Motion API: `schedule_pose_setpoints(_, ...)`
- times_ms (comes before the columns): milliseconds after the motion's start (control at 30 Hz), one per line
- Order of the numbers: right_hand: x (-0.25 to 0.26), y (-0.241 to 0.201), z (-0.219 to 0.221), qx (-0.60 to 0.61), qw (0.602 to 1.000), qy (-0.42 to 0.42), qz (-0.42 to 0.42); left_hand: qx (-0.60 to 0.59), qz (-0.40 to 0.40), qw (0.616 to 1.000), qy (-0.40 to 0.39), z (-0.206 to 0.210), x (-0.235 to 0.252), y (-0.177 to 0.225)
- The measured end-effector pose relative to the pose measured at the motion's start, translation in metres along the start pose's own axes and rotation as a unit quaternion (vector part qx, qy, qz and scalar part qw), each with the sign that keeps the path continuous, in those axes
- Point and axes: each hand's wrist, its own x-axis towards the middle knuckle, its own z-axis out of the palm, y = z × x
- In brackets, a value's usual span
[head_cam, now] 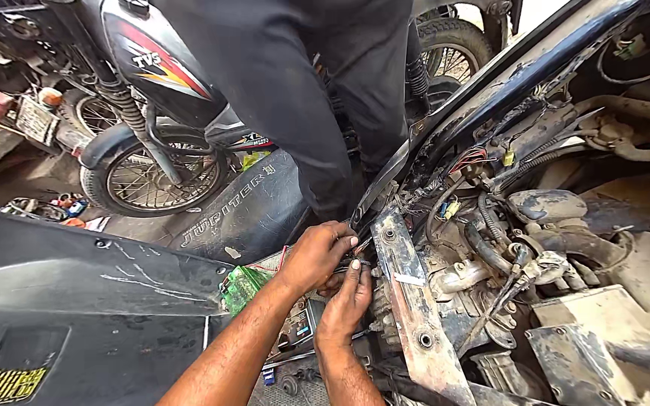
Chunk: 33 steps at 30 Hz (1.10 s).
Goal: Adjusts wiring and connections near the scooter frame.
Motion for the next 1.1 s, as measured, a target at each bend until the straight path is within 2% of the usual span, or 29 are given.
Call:
schedule_pose_setpoints(233, 0.003, -0.006, 0.009, 0.007, 0.999, 0.042, 0.024, -0.047, -0.009, 0.998, -0.040, -0.008, -0.012, -0.002)
schedule_pose_setpoints(533, 0.005, -0.017, 0.015, 0.037, 0.993, 0.063, 0.089, -0.057, -0.014, 0.998, -0.017, -0.009, -0.019, 0.002)
schedule_pose_setpoints(733, 0.007, -0.016, 0.014, 0.045, 0.991, 0.056, 0.114, 0.033, 0.022, 0.999, 0.021, -0.006, -0.011, 0.012)
schedule_pose_setpoints(933, 0.007, -0.016, 0.014, 0.077, 0.993, 0.029, 0.086, 0.222, 0.030, 0.974, -0.025, -0.014, 0.002, 0.034)
schedule_pose_setpoints(1100, 0.010, -0.015, 0.018, 0.059, 0.996, 0.037, 0.058, 0.268, 0.029, 0.962, -0.040, -0.011, 0.007, 0.039)
